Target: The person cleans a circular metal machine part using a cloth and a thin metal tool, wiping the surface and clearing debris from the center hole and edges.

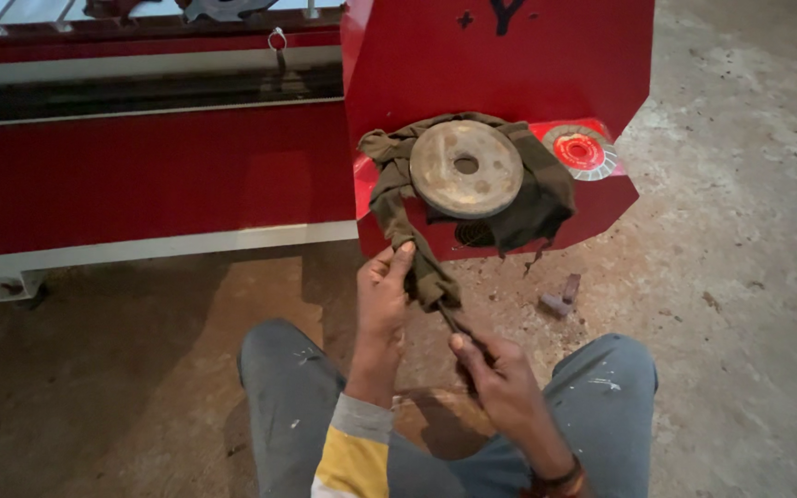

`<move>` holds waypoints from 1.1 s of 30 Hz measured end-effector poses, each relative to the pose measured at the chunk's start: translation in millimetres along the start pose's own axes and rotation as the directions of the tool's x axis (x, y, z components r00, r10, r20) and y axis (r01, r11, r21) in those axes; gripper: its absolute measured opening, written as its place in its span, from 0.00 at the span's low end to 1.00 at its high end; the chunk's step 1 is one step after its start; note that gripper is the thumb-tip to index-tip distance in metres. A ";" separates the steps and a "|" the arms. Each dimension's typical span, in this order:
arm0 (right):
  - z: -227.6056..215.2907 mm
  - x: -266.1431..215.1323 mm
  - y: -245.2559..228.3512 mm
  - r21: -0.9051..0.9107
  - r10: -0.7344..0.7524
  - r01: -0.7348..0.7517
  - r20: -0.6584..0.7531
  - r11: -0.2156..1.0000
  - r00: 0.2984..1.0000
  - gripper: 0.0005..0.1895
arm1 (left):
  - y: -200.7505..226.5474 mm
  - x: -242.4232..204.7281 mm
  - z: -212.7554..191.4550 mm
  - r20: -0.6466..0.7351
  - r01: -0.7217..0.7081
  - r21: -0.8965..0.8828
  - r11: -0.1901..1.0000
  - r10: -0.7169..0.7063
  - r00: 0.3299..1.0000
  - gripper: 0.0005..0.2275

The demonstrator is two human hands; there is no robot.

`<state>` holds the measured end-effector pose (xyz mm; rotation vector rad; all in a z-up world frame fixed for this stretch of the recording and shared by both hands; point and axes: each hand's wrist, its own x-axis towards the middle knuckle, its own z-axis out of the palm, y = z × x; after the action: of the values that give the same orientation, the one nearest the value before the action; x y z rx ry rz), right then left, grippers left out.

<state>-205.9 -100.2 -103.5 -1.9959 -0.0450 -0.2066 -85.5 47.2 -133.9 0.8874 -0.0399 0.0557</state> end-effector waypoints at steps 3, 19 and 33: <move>-1.7 2.0 1.7 0.439 0.357 -0.464 0.307 0.769 0.882 0.21 | 9.8 -8.4 5.6 0.080 0.055 -0.137 0.989 -0.044 0.996 0.09; -10.5 1.1 -5.4 0.561 0.456 -0.641 0.451 0.525 0.768 0.21 | 12.9 -7.8 14.0 0.018 -0.014 0.073 0.997 0.012 1.000 0.05; -6.4 -4.1 -32.7 -0.608 -0.163 0.046 -0.139 0.793 0.977 0.21 | 9.6 -9.1 15.8 -0.285 0.027 0.441 0.897 0.111 0.952 0.12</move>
<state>-214.8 -91.9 -72.2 -2.6083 0.0347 -0.5345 -95.4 40.7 -117.0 1.3254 0.2522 0.2504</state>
